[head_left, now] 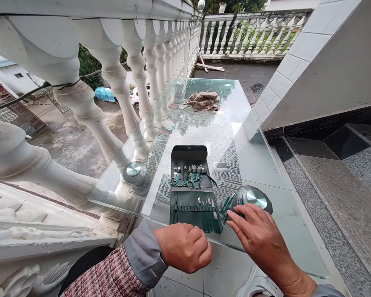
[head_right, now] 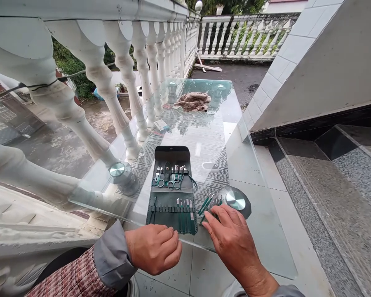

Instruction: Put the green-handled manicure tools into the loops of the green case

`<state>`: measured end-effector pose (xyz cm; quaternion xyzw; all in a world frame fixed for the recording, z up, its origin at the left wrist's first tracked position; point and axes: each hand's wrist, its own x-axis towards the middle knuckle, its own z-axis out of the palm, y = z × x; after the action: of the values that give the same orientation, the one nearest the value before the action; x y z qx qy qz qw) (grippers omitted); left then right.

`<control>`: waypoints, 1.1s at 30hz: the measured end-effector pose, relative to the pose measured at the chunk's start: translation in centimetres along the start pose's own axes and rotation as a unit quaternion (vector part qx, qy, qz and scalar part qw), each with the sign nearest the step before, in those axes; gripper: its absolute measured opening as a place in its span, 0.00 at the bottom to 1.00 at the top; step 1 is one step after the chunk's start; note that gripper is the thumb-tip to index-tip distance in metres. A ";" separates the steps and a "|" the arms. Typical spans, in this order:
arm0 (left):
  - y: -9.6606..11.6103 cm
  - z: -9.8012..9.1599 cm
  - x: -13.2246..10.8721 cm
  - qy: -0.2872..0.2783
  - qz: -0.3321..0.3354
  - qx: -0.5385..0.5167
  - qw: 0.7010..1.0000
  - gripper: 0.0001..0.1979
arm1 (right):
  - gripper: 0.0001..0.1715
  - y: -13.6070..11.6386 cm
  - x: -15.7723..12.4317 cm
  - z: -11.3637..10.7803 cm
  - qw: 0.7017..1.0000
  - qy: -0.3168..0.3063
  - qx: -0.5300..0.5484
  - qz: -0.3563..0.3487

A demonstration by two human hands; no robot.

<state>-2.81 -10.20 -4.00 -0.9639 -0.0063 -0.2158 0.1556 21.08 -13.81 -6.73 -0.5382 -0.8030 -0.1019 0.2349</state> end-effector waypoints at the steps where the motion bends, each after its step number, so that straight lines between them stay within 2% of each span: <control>1: 0.0 0.0 0.0 0.004 0.001 -0.001 1.000 0.09 | 0.11 -0.1 0.0 -0.1 1.000 0.007 0.007 -0.007; 9: -0.2 0.0 0.1 0.009 -0.002 -0.004 1.000 0.09 | 0.10 -0.6 0.0 -1.2 0.992 0.101 0.062 -0.043; 17: -0.1 -0.1 0.2 0.012 0.000 -0.003 1.000 0.10 | 0.12 -1.7 -0.3 -0.6 0.991 0.069 0.052 -0.102; 33: -0.1 0.1 0.1 0.018 0.002 0.001 1.000 0.09 | 0.13 -1.9 -1.1 -0.3 0.989 0.078 0.049 -0.113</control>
<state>-2.67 -10.13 -3.98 -0.9598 -0.0015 -0.2329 0.1568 19.79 -15.59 -6.88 -0.4222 -0.8421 -0.1300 0.3094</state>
